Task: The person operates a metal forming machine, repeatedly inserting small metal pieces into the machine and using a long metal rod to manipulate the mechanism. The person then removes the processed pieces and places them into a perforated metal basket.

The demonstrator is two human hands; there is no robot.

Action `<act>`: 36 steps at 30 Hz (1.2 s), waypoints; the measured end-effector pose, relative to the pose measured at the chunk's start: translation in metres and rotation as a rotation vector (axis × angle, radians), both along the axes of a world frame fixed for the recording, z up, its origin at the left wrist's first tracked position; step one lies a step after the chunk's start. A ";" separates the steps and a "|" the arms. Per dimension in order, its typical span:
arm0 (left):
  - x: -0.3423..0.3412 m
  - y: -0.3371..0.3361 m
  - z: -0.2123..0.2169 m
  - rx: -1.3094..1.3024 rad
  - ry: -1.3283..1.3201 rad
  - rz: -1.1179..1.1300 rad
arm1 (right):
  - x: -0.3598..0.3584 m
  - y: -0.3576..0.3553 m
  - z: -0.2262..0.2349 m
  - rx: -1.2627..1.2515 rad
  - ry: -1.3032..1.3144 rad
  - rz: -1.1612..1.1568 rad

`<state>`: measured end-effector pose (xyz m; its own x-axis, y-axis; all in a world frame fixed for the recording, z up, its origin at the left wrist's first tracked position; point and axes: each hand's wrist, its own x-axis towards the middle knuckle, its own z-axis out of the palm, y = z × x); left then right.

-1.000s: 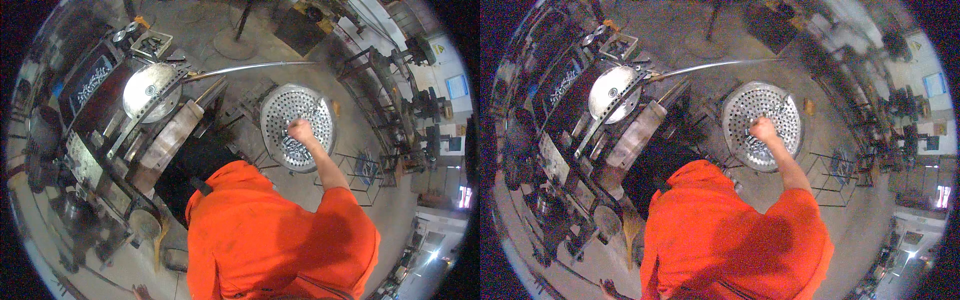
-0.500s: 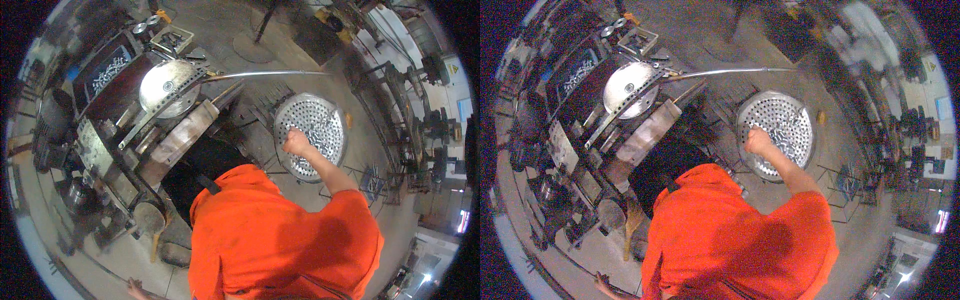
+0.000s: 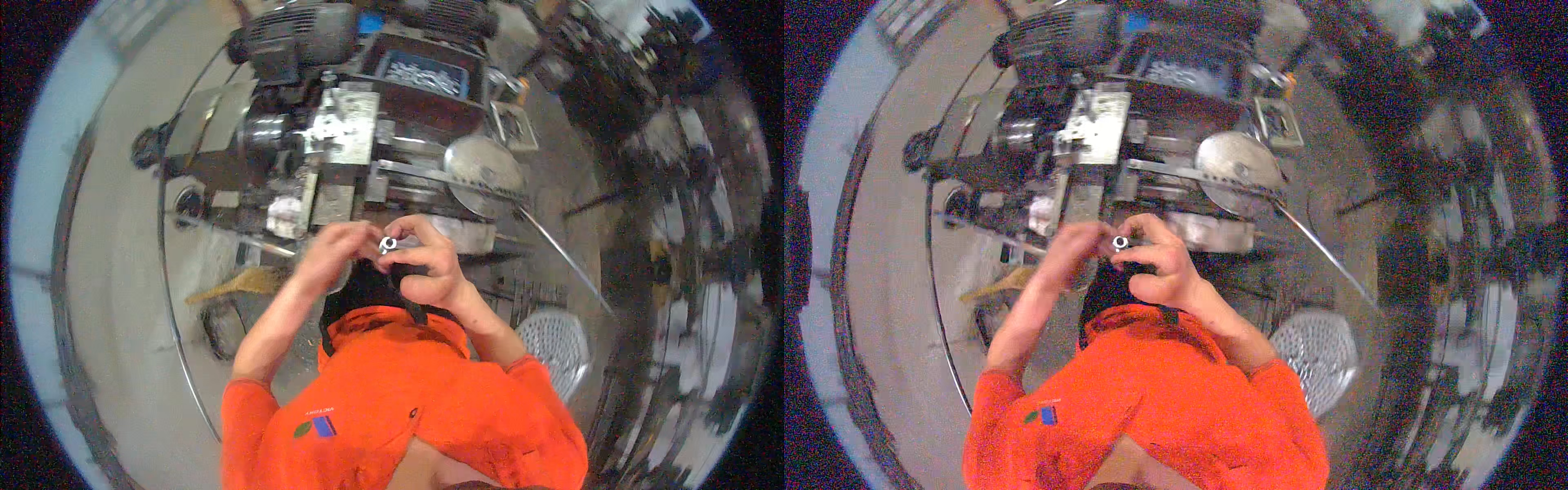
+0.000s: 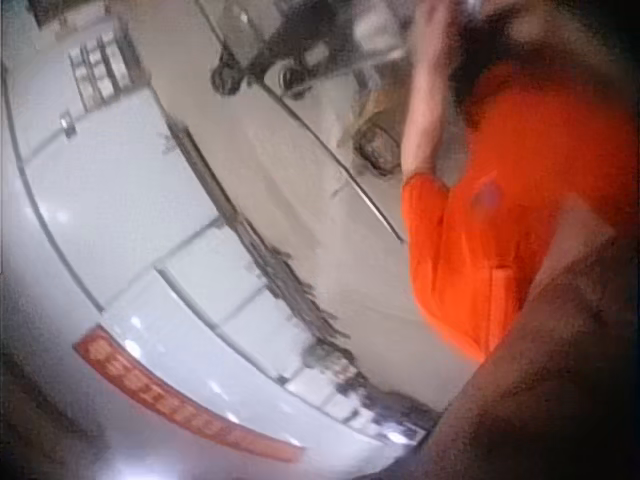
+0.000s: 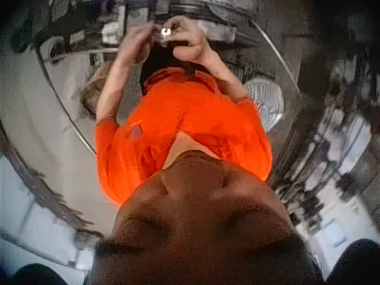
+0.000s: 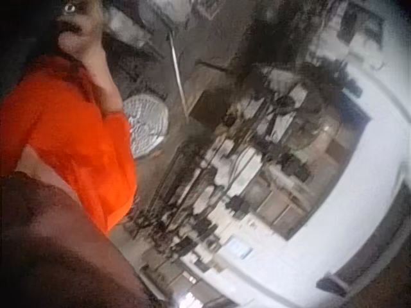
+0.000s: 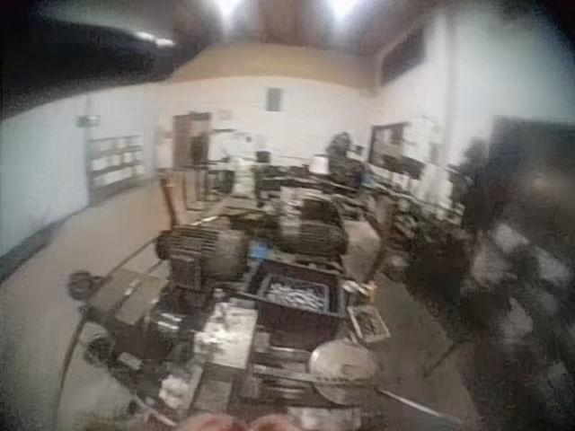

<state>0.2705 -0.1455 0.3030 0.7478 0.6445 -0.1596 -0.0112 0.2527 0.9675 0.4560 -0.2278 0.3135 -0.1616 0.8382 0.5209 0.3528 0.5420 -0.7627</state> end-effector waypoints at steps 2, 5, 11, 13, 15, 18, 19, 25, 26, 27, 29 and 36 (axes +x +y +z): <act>0.014 -0.015 -0.011 -0.432 -0.362 -0.030 | -0.007 0.004 0.008 0.067 -0.027 -0.041; 0.012 -0.019 -0.013 -0.483 -0.453 0.014 | -0.010 0.008 0.001 0.030 0.021 -0.026; -0.001 -0.003 -0.015 -0.055 -0.155 0.076 | -0.013 0.018 -0.009 -0.021 -0.072 0.013; -0.005 0.003 0.001 0.161 0.072 0.097 | -0.016 0.024 -0.006 0.064 -0.223 -0.016; -0.007 0.010 0.002 0.307 0.195 0.128 | -0.015 0.031 -0.004 0.094 -0.323 0.021; -0.020 0.022 0.009 0.196 0.237 0.097 | -0.022 0.048 0.006 0.152 -0.401 0.105; -0.024 0.026 0.003 0.187 0.207 0.114 | -0.025 0.055 0.010 0.154 -0.414 0.139; -0.074 0.053 0.008 0.398 0.237 0.163 | -0.045 0.100 0.029 0.132 -0.573 0.308; -0.091 0.058 0.005 0.462 0.237 0.169 | -0.047 0.113 0.029 0.135 -0.533 0.313; -0.110 0.060 0.013 0.560 0.364 0.293 | -0.047 0.127 0.029 0.152 -0.580 0.256; -0.161 0.054 0.035 0.754 0.673 0.535 | -0.053 0.162 0.033 0.179 -0.678 0.168; -0.342 -0.012 -0.004 0.726 1.592 0.723 | -0.085 0.259 0.004 -0.076 -1.127 -0.139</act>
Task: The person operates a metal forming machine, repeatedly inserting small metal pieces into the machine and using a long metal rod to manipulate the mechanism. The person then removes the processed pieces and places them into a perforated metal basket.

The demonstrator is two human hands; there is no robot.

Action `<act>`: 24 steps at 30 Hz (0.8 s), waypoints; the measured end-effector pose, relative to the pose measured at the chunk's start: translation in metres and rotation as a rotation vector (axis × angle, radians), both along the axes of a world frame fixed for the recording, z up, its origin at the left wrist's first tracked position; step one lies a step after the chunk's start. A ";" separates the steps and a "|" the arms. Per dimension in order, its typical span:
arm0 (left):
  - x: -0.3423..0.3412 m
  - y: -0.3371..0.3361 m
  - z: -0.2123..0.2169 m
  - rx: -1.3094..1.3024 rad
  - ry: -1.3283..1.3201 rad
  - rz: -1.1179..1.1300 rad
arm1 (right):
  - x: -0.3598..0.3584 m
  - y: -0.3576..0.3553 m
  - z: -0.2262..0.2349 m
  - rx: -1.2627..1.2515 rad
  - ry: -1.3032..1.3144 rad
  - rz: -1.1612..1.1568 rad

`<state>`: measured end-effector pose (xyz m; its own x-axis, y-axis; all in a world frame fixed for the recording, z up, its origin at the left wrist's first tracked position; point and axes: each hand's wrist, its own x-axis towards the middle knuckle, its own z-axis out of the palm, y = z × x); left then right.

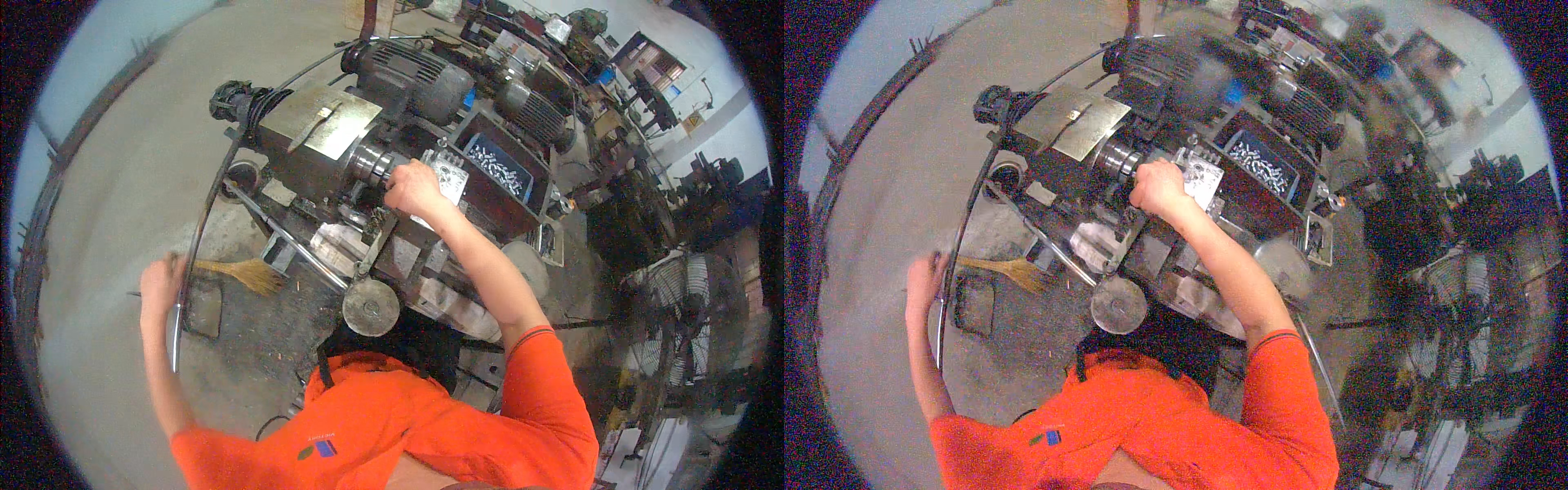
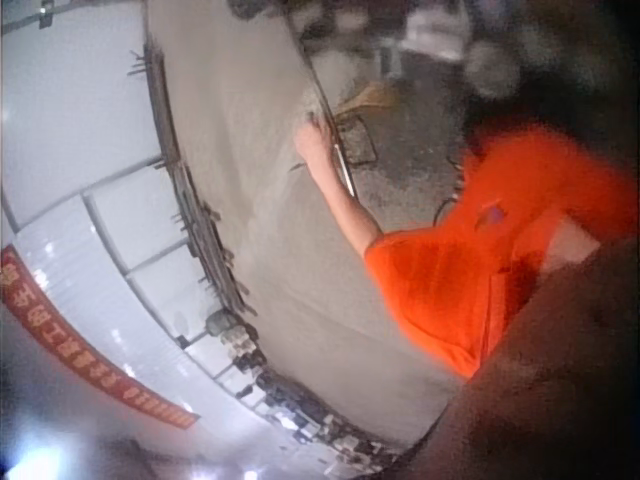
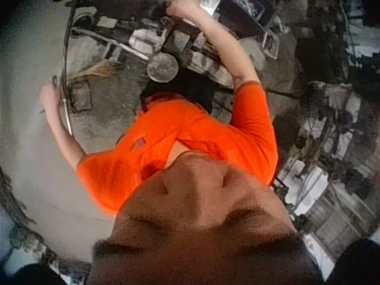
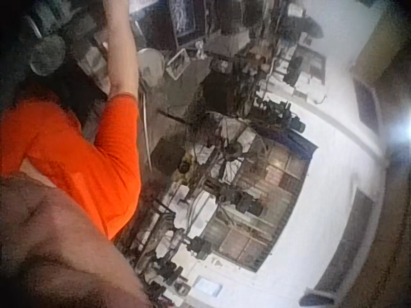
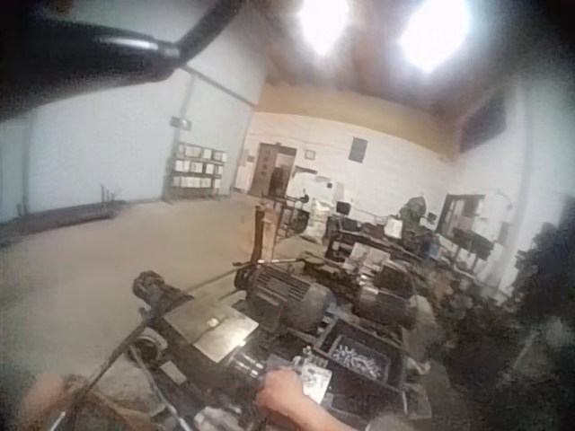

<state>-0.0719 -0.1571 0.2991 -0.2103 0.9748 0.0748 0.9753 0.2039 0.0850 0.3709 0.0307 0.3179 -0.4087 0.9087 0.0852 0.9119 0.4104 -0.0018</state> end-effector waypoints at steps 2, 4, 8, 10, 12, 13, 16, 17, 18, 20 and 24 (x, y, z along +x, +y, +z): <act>-0.007 -0.024 -0.020 -0.043 -0.131 0.049 | 0.000 0.008 -0.007 -0.082 0.081 -0.042; 0.004 -0.037 -0.032 -0.044 -0.307 0.126 | 0.003 0.014 -0.016 -0.098 0.190 -0.058; 0.006 -0.028 -0.055 0.091 -0.366 0.162 | -0.003 0.012 -0.011 -0.026 0.171 0.026; 0.006 -0.019 -0.058 0.075 -0.315 0.166 | -0.007 0.013 -0.007 -0.109 0.190 -0.024; 0.000 -0.010 -0.062 0.020 -0.210 0.168 | -0.011 0.016 -0.007 -0.138 0.209 -0.043; -0.002 -0.009 -0.061 0.012 -0.139 0.168 | -0.009 0.015 -0.003 -0.175 0.252 0.000; -0.024 0.003 -0.065 -0.019 0.082 0.140 | -0.006 0.018 -0.011 -0.166 0.329 -0.022; -0.054 0.007 -0.077 -0.029 0.163 0.124 | -0.010 0.012 -0.001 -0.188 0.335 -0.049; -0.076 0.019 -0.068 -0.098 0.164 0.147 | -0.006 0.011 -0.004 -0.170 0.331 -0.063; -0.146 0.043 -0.071 0.039 0.291 0.097 | -0.006 0.015 -0.010 -0.123 0.327 -0.072; -0.186 0.078 -0.066 0.098 0.459 0.023 | -0.004 0.015 -0.010 -0.139 0.344 -0.078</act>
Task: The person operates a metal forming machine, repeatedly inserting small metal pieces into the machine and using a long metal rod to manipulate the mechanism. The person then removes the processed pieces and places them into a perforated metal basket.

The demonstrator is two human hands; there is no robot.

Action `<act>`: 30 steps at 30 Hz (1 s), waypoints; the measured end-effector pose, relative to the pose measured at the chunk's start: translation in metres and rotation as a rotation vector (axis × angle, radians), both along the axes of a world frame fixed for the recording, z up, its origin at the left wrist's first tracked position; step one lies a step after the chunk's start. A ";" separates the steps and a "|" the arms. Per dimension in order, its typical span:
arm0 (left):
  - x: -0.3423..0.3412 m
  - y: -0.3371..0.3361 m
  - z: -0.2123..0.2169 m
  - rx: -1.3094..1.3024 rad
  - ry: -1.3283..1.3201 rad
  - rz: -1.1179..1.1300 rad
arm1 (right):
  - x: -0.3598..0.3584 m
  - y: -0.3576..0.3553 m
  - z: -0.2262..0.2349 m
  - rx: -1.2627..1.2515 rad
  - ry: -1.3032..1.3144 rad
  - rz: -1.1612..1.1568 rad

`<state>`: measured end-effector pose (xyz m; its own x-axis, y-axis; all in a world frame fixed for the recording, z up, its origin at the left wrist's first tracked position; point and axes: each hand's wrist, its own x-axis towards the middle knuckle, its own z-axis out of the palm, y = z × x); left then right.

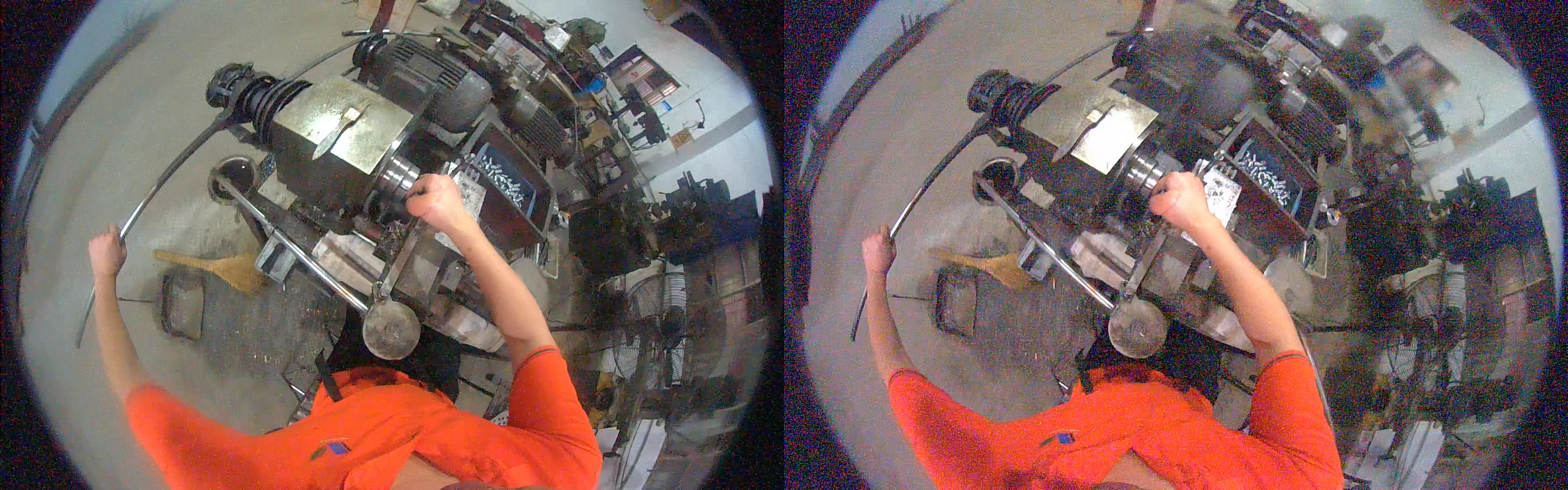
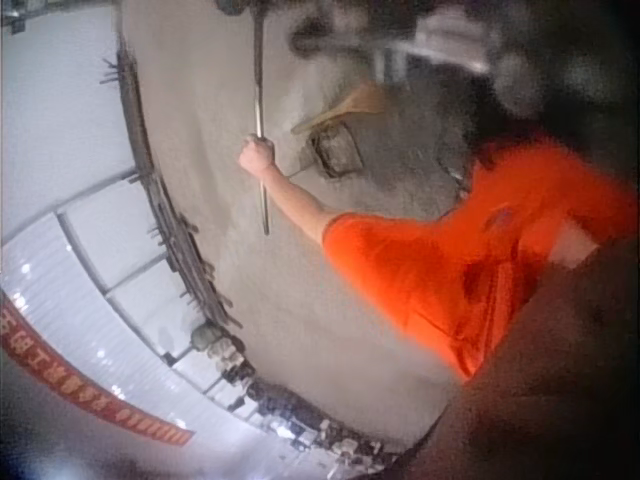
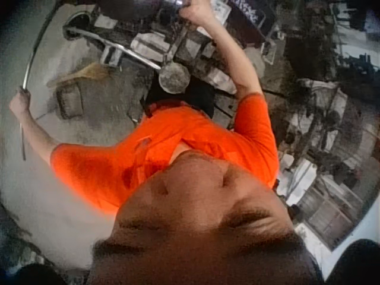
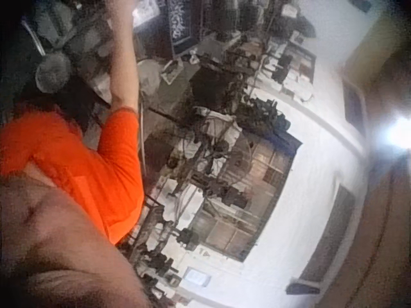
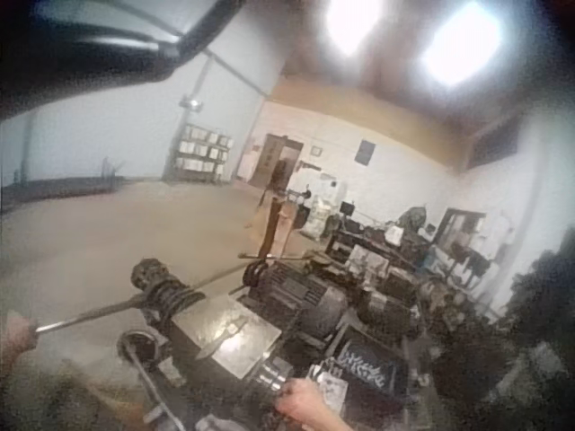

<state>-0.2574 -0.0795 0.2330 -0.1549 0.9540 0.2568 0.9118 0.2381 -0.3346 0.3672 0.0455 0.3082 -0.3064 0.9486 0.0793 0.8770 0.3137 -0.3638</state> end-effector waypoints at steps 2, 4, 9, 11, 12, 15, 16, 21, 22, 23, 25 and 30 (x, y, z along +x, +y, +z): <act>-0.001 -0.004 -0.004 -0.034 -0.063 0.073 | 0.001 0.003 -0.007 0.088 0.001 0.048; -0.015 0.002 -0.014 -0.077 -0.072 0.133 | -0.003 -0.004 0.004 0.038 -0.090 0.046; 0.082 0.015 0.002 0.406 -0.371 -0.110 | 0.030 -0.047 0.010 0.383 0.100 0.223; 0.115 0.017 -0.039 0.679 -0.589 -0.254 | 0.047 -0.083 0.025 0.406 0.229 0.162; 0.126 0.016 -0.078 0.765 -0.848 -0.232 | 0.062 -0.097 0.029 0.426 0.266 0.154; 0.207 0.030 -0.143 -0.046 -1.176 -0.058 | 0.116 -0.145 0.029 0.398 0.237 -0.032; 0.189 0.029 -0.215 -0.172 -1.171 -0.062 | 0.131 -0.158 0.030 0.338 0.273 -0.088; 0.246 0.042 -0.199 -0.448 -0.142 -0.461 | 0.226 -0.248 -0.002 0.176 0.155 -0.447; 0.242 0.058 -0.198 -0.591 0.037 -0.475 | 0.240 -0.263 -0.005 0.165 0.120 -0.516; 0.245 0.067 -0.177 -0.516 -0.043 -0.424 | 0.251 -0.278 -0.009 0.153 0.094 -0.587; 0.247 0.071 -0.155 -0.469 -0.132 -0.355 | 0.280 -0.301 -0.023 0.165 0.035 -0.715; 0.241 0.055 -0.133 -0.311 -0.426 -0.285 | 0.373 -0.385 -0.082 -0.102 -0.262 -1.098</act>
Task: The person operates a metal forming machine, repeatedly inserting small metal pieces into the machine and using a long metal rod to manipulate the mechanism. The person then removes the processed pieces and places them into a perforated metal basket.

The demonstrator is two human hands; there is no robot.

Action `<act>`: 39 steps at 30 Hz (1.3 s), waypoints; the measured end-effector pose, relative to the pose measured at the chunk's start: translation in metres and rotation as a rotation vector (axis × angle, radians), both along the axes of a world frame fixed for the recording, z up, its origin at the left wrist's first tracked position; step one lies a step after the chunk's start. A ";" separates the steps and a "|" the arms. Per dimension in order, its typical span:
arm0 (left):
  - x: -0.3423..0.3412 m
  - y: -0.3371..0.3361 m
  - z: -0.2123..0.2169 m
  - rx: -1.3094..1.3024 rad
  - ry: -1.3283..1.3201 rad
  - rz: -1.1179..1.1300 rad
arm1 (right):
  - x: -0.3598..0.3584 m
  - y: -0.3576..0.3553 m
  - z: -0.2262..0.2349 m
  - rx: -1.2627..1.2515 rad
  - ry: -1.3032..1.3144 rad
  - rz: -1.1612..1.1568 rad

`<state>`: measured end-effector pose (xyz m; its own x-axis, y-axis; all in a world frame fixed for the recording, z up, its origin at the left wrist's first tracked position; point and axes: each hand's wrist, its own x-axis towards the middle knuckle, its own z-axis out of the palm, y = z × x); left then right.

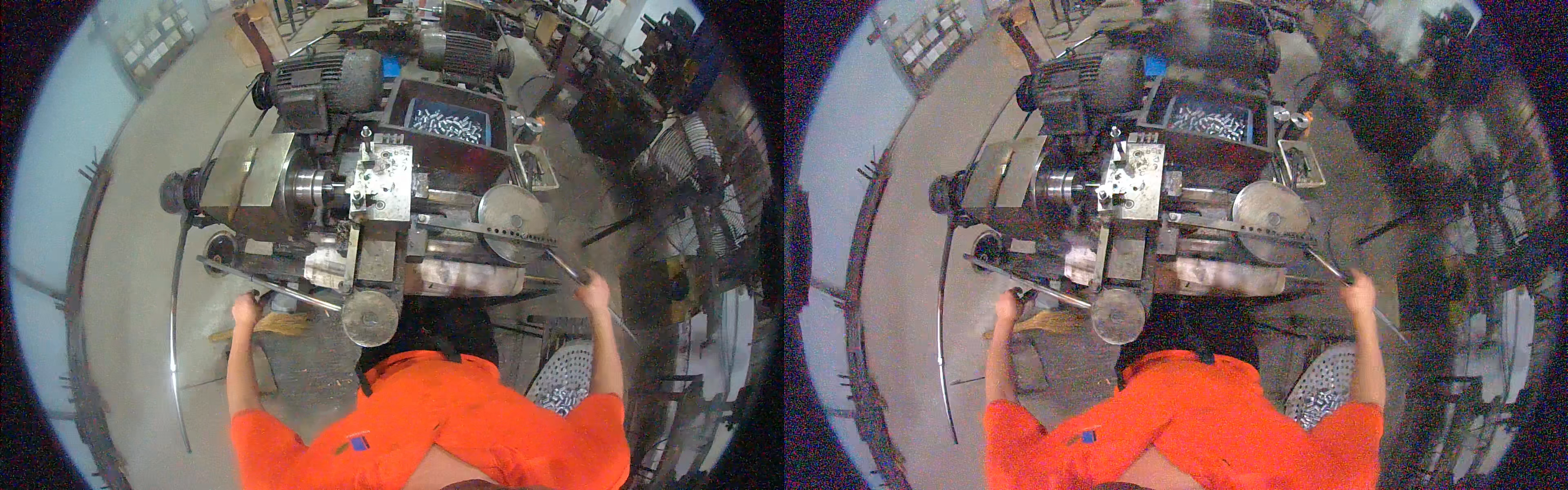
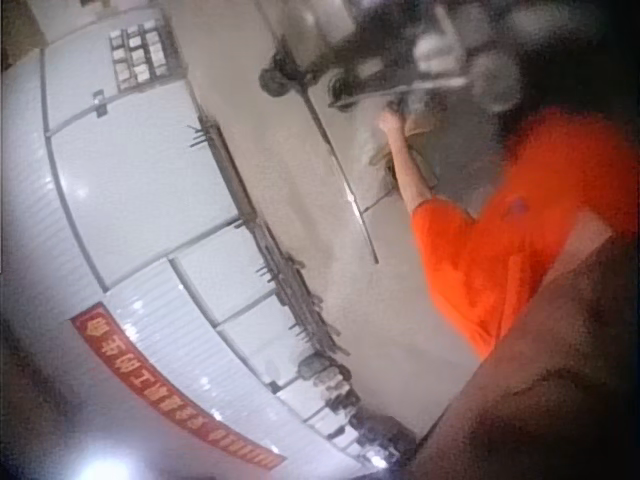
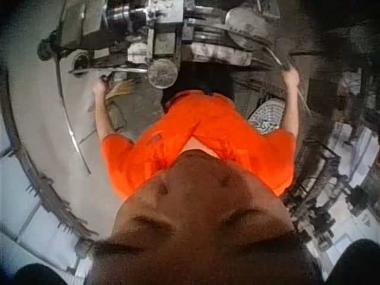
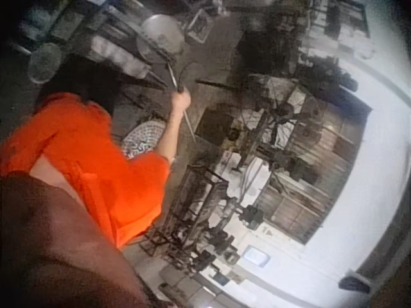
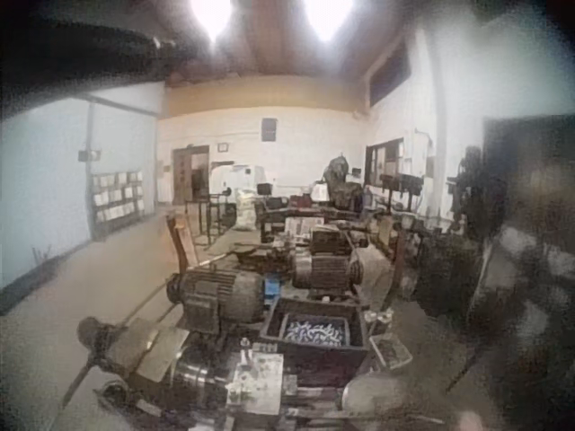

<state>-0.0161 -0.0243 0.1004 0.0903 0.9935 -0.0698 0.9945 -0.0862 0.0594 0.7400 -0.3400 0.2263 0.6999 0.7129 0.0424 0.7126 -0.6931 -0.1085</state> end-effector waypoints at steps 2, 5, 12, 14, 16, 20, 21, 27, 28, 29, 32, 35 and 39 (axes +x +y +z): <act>-0.017 0.005 0.005 -0.077 -0.294 0.079 | 0.035 -0.053 -0.028 -0.153 0.123 -0.212; -0.012 0.005 0.035 -0.110 -0.959 0.304 | 0.024 -0.079 -0.025 -0.271 -0.026 -0.294; 0.040 0.005 0.089 0.001 -1.352 0.523 | -0.050 -0.136 -0.071 -0.101 0.322 -0.143; 0.051 0.013 0.070 0.127 -1.269 0.490 | -0.087 -0.132 -0.072 0.028 1.123 -0.240; 0.066 0.013 0.061 0.173 -1.396 0.557 | -0.142 -0.116 -0.068 0.185 1.146 -0.423; 0.053 0.022 0.051 0.097 -1.328 0.550 | -0.189 -0.108 -0.080 0.316 1.163 -0.407; 0.060 0.018 0.056 0.110 -1.322 0.542 | -0.195 -0.102 -0.076 0.283 1.153 -0.447; 0.052 0.023 0.042 0.185 -1.342 0.526 | -0.204 -0.105 -0.089 0.565 1.254 -0.309; 0.058 0.022 0.046 0.180 -1.344 0.505 | -0.203 -0.106 -0.090 0.559 1.281 -0.336; 0.058 0.020 0.047 0.210 -1.342 0.481 | -0.203 -0.103 -0.082 0.549 1.313 -0.358; 0.059 0.017 0.052 0.218 -1.348 0.469 | -0.208 -0.099 -0.072 0.539 1.270 -0.323; 0.055 0.018 0.060 0.091 -1.336 0.564 | -0.184 -0.115 -0.089 0.472 0.916 -0.084; 0.047 0.021 0.054 0.073 -1.236 0.588 | -0.110 -0.116 -0.057 0.193 0.457 -0.076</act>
